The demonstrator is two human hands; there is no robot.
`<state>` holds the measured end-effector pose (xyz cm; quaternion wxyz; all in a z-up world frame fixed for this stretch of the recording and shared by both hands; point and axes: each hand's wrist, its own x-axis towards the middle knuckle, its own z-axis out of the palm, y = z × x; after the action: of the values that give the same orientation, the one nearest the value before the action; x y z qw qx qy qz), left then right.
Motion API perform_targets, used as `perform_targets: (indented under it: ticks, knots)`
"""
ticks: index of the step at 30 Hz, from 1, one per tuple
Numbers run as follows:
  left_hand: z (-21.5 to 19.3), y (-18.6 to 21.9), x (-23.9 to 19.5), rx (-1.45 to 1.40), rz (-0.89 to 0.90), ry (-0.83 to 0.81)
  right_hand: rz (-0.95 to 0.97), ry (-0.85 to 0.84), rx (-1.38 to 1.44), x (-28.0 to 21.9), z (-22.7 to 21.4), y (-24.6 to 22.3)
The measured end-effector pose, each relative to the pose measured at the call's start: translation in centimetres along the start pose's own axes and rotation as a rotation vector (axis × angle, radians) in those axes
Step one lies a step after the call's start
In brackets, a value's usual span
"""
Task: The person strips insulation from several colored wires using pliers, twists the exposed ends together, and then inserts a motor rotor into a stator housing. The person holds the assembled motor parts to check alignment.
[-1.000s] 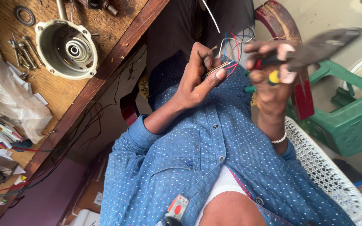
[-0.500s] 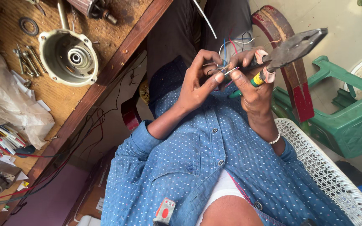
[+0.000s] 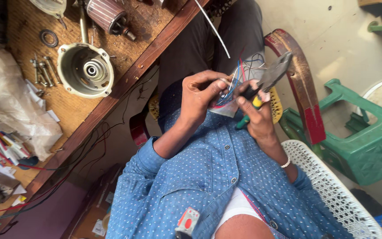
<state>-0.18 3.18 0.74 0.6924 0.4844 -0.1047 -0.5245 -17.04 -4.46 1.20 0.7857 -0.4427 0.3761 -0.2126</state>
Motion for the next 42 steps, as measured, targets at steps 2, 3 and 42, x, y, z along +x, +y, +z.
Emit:
perform_targets:
  ticks: [2, 3, 42]
  knots:
    - [0.4, 0.3, 0.3, 0.179, -0.019, -0.057, -0.032, -0.015, -0.108, -0.2, -0.4, 0.0]
    - [0.6, 0.5, 0.4, 0.262, 0.007, -0.085, -0.076, -0.017, -0.215, -0.3, -0.7, -0.1]
    - [2.9, 3.4, 2.9, 1.241, 0.751, -0.214, 0.031, -0.056, -0.674, 1.3, -4.2, -0.6]
